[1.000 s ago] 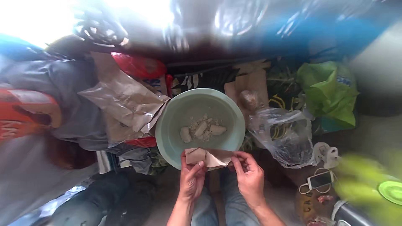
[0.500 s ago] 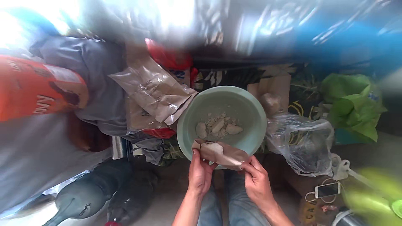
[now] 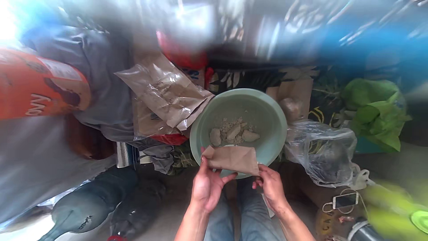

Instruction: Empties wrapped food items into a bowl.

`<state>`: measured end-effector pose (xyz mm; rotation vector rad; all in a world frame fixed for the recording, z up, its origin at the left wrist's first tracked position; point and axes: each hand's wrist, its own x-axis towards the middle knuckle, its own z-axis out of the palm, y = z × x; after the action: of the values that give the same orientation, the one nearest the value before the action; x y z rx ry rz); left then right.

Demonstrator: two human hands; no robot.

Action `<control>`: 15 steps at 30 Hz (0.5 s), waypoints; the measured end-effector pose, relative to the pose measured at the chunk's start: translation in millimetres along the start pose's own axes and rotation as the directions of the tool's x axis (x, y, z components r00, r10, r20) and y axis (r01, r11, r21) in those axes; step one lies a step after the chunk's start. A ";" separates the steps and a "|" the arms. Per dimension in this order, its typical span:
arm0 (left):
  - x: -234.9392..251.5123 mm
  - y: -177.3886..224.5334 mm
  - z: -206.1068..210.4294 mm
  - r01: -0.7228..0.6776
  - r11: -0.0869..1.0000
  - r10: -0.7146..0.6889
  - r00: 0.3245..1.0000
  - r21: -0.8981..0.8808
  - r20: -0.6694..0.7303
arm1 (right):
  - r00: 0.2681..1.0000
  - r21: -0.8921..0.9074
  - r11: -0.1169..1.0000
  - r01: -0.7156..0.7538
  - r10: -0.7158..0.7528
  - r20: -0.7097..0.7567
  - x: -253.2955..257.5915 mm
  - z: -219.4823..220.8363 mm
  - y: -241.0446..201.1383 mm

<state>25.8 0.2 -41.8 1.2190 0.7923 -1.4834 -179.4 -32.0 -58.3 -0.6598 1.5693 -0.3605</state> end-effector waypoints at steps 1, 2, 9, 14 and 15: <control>0.7 -0.2 -0.7 0.004 1.000 -0.005 1.000 0.015 0.030 | 0.998 0.013 0.999 0.040 -0.039 -0.041 1.9 -0.9 2.3; 0.9 -3.1 -3.2 0.009 1.000 -0.010 0.999 0.027 0.042 | 0.996 -0.016 0.997 0.074 -0.075 -0.052 1.1 -1.8 5.2; 7.0 -15.7 -19.3 -0.069 0.997 0.070 0.998 0.014 -0.008 | 0.928 -0.337 0.865 0.372 -0.356 0.111 -25.1 -3.7 24.3; -5.0 -35.4 -20.3 -0.100 0.978 0.106 0.994 0.180 -0.022 | 0.675 -0.616 0.434 0.657 -0.703 0.225 -48.5 -0.6 47.3; -6.8 -40.0 -20.8 -0.091 0.968 0.102 0.994 0.233 -0.036 | 0.633 -0.656 0.359 0.664 -0.737 0.236 -49.4 -0.5 47.9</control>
<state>-6.6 32.0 -45.3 1.4512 0.5934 -1.5019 -189.2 35.2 -47.2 -2.0090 1.4052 -0.4251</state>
